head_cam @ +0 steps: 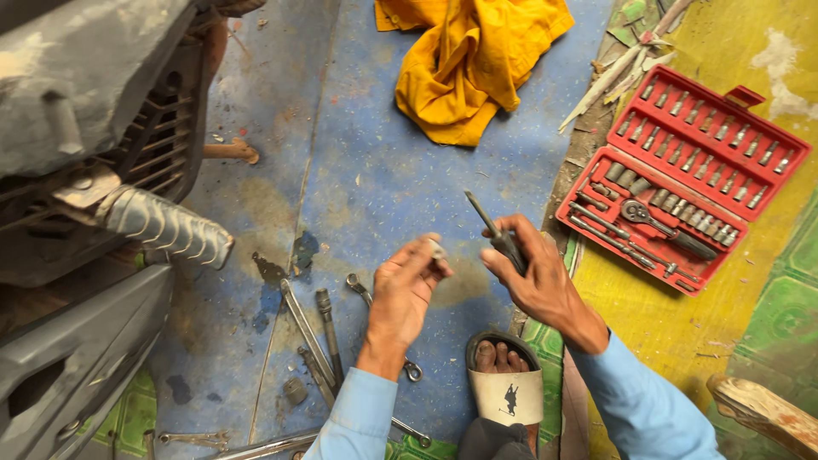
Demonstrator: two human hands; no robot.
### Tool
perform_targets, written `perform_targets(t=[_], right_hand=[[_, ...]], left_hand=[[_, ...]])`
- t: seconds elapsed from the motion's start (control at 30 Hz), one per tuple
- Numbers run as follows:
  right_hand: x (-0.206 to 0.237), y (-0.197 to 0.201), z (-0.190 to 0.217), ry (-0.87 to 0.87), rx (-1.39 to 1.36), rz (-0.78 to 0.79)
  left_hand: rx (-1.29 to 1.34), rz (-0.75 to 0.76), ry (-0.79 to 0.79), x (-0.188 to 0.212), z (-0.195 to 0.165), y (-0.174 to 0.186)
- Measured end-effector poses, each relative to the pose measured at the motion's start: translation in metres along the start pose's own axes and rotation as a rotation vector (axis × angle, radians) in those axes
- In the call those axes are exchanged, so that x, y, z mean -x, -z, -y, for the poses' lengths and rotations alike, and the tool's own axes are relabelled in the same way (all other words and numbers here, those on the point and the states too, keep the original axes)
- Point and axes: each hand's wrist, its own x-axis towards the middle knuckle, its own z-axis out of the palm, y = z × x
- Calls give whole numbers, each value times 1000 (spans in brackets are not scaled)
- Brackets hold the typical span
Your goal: The person selects a socket from a red tool kit, attaches it to a ratchet, and uses the ratchet to tighten a bolt on the lower engine area of a scooter. The person then switches to a screwdriver to tighten another fastener on the same area.
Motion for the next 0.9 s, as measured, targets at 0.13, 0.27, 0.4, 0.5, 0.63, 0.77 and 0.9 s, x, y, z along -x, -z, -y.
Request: perform_targets(t=[0.13, 0.27, 0.4, 0.5, 0.63, 0.77, 0.9], right_hand=[[18, -10, 8, 65, 158, 43], [26, -24, 16, 163, 67, 118], [24, -26, 21, 145, 82, 109], [23, -27, 21, 84, 100, 141], [22, -29, 10, 84, 148, 132], [15, -25, -5, -284, -409, 368], [14, -30, -6, -194, -206, 325]], left_hand=[[194, -67, 31, -2, -9, 14], [194, -90, -13, -3, -9, 13], [102, -98, -100, -2, -14, 11], [-45, -91, -169, 1, -19, 9], [-210, -81, -224, 6, -24, 6], [-339, -50, -225, 8, -34, 4], [-340, -50, -248, 9, -40, 1]])
